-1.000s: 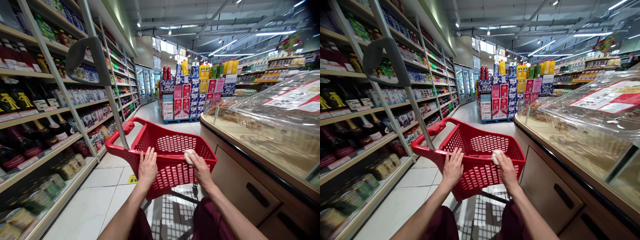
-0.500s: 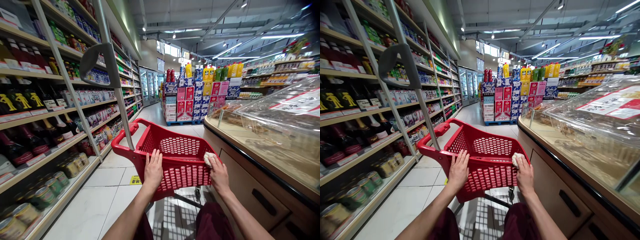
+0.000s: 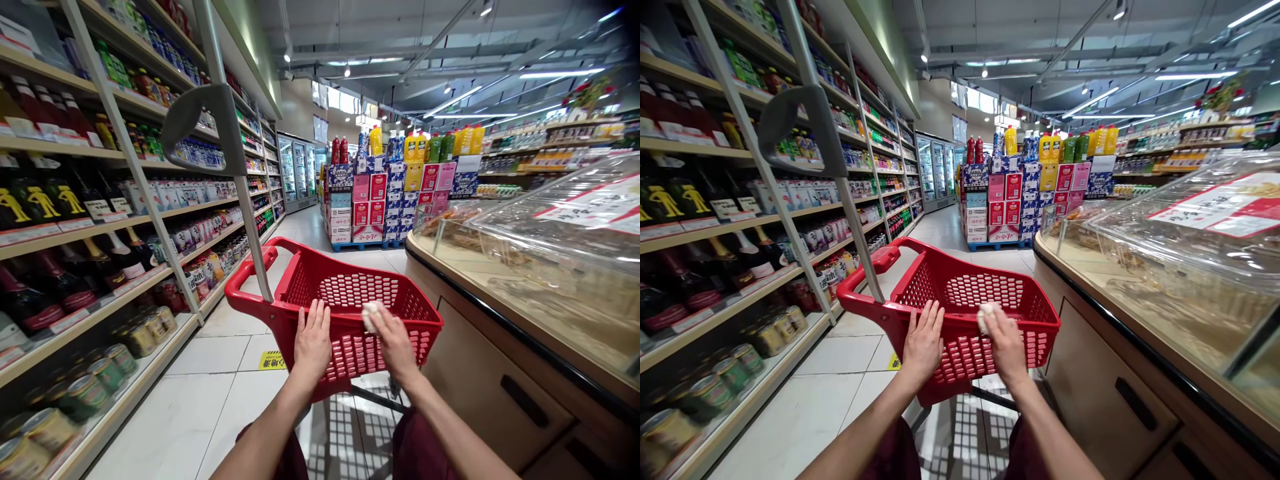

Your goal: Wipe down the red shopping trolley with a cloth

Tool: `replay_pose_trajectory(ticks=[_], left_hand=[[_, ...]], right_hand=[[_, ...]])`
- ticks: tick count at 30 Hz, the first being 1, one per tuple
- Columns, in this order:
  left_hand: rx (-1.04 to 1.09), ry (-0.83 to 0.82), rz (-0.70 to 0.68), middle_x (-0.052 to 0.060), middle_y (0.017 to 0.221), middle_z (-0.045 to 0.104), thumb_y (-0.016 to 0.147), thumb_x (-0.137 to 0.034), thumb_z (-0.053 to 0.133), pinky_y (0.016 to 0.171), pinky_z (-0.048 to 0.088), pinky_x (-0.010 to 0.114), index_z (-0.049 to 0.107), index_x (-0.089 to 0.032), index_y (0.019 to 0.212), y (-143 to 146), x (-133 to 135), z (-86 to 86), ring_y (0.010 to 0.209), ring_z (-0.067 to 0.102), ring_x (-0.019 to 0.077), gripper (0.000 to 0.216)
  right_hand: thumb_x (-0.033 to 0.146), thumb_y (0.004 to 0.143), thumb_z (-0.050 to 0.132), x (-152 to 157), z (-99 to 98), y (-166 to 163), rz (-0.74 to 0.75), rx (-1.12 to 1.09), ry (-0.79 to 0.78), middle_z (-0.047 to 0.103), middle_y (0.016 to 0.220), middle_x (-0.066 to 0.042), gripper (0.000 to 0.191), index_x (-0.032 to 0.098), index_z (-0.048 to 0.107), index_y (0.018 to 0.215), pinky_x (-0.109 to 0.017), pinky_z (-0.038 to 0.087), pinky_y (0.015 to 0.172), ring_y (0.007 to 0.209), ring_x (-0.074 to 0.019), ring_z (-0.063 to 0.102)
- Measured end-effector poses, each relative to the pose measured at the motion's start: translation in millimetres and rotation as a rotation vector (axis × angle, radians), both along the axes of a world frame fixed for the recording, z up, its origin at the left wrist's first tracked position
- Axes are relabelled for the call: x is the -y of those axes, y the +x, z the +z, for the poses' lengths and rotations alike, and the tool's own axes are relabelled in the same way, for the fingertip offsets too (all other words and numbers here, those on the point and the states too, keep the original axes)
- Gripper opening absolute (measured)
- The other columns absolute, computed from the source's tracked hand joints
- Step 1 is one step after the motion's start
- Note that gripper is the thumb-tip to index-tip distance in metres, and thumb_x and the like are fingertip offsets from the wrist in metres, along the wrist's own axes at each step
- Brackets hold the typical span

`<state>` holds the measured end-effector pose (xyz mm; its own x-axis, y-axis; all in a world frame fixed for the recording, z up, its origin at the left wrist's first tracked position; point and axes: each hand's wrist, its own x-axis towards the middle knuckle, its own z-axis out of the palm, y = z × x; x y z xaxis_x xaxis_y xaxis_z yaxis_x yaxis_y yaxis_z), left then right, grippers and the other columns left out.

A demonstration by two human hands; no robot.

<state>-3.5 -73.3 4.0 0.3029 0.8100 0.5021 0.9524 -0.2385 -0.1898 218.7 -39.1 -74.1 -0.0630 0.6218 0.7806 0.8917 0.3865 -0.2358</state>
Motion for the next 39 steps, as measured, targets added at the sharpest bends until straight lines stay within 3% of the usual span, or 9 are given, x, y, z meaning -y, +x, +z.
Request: replay_pose_trajectory(ticks=[3, 6, 8, 13, 18, 24, 29, 35, 39], left_hand=[[-0.015, 0.006, -0.007, 0.009, 0.141, 0.032, 0.077, -0.017, 0.039, 0.109, 0.012, 0.045, 0.035, -0.013, 0.132, 0, 0, -1.0, 0.133, 0.019, 0.0218, 0.055], [-0.025, 0.017, -0.008, 0.009, 0.141, 0.031, 0.076, -0.017, 0.039, 0.109, 0.011, 0.045, 0.035, -0.013, 0.133, 0, 0, -2.3, 0.133, 0.017, 0.0220, 0.057], [-0.023, 0.021, 0.006, 0.009, 0.142, 0.030, 0.076, -0.016, 0.039, 0.109, 0.011, 0.046, 0.036, -0.013, 0.132, 1, 1, -2.4, 0.133, 0.017, 0.0222, 0.056], [-0.024, 0.004, 0.013, 0.010, 0.141, 0.030, 0.074, -0.014, 0.040, 0.109, 0.013, 0.045, 0.037, -0.012, 0.131, 3, 2, -0.4, 0.133, 0.018, 0.0227, 0.057], [-0.021, 0.020, 0.021, 0.009, 0.141, 0.032, 0.075, -0.014, 0.040, 0.109, 0.012, 0.046, 0.036, -0.014, 0.132, 5, 1, -2.3, 0.133, 0.019, 0.0224, 0.057], [-0.029, 0.012, 0.018, 0.010, 0.141, 0.030, 0.074, -0.015, 0.040, 0.109, 0.013, 0.046, 0.036, -0.013, 0.132, 7, 1, -2.4, 0.133, 0.018, 0.0231, 0.057], [-0.033, 0.016, 0.029, 0.011, 0.142, 0.030, 0.075, -0.016, 0.041, 0.109, 0.013, 0.046, 0.036, -0.012, 0.132, 9, 2, -3.2, 0.133, 0.017, 0.0233, 0.057], [-0.044, 0.007, 0.004, 0.011, 0.142, 0.028, 0.077, -0.018, 0.040, 0.109, 0.013, 0.045, 0.033, -0.012, 0.133, 9, 5, -3.1, 0.133, 0.017, 0.0225, 0.057], [-0.044, 0.006, 0.002, 0.010, 0.143, 0.027, 0.075, -0.016, 0.041, 0.109, 0.010, 0.045, 0.033, -0.013, 0.133, 9, 6, -4.4, 0.134, 0.015, 0.0226, 0.059]], right_hand=[[0.002, 0.077, 0.031, -1, -2.2, 7, 0.031, 0.038, 0.004, 0.042, 0.135, -0.002, 0.056, 0.030, 0.047, 0.123, -0.044, 0.033, 0.098, 0.119, -0.0194, 0.043], [0.005, 0.076, 0.033, -1, -10.4, 40, -0.221, -0.064, -0.042, 0.043, 0.134, -0.004, 0.056, 0.029, 0.044, 0.126, -0.050, 0.031, 0.098, 0.115, -0.0223, 0.047], [0.007, 0.076, 0.035, 0, -12.6, 50, -0.291, -0.091, -0.056, 0.042, 0.135, -0.006, 0.055, 0.028, 0.044, 0.126, -0.048, 0.032, 0.097, 0.115, -0.0223, 0.046], [0.003, 0.077, 0.031, -2, -7.7, 41, -0.051, 0.086, -0.042, 0.041, 0.136, -0.002, 0.055, 0.029, 0.048, 0.122, -0.042, 0.032, 0.099, 0.117, -0.0179, 0.044], [0.009, 0.077, 0.034, -6, -13.0, 65, -0.361, -0.095, -0.069, 0.048, 0.129, -0.007, 0.050, 0.025, 0.049, 0.122, -0.049, 0.035, 0.094, 0.114, -0.0234, 0.047], [0.005, 0.079, 0.032, -1, -5.2, 35, -0.007, 0.072, -0.007, 0.044, 0.134, -0.001, 0.051, 0.031, 0.050, 0.120, -0.042, 0.034, 0.097, 0.116, -0.0178, 0.046], [0.010, 0.078, 0.036, 0, -3.3, 42, -0.290, -0.077, -0.039, 0.046, 0.131, -0.007, 0.049, 0.027, 0.049, 0.122, -0.050, 0.034, 0.093, 0.110, -0.0235, 0.050], [0.003, 0.080, 0.030, 2, 6.5, -9, 0.039, 0.101, 0.028, 0.044, 0.134, -0.002, 0.052, 0.029, 0.050, 0.120, -0.043, 0.032, 0.098, 0.121, -0.0185, 0.040], [0.004, 0.077, 0.032, 0, 3.0, 9, -0.172, -0.027, 0.020, 0.045, 0.132, -0.007, 0.054, 0.026, 0.048, 0.123, -0.050, 0.031, 0.095, 0.117, -0.0230, 0.045]])
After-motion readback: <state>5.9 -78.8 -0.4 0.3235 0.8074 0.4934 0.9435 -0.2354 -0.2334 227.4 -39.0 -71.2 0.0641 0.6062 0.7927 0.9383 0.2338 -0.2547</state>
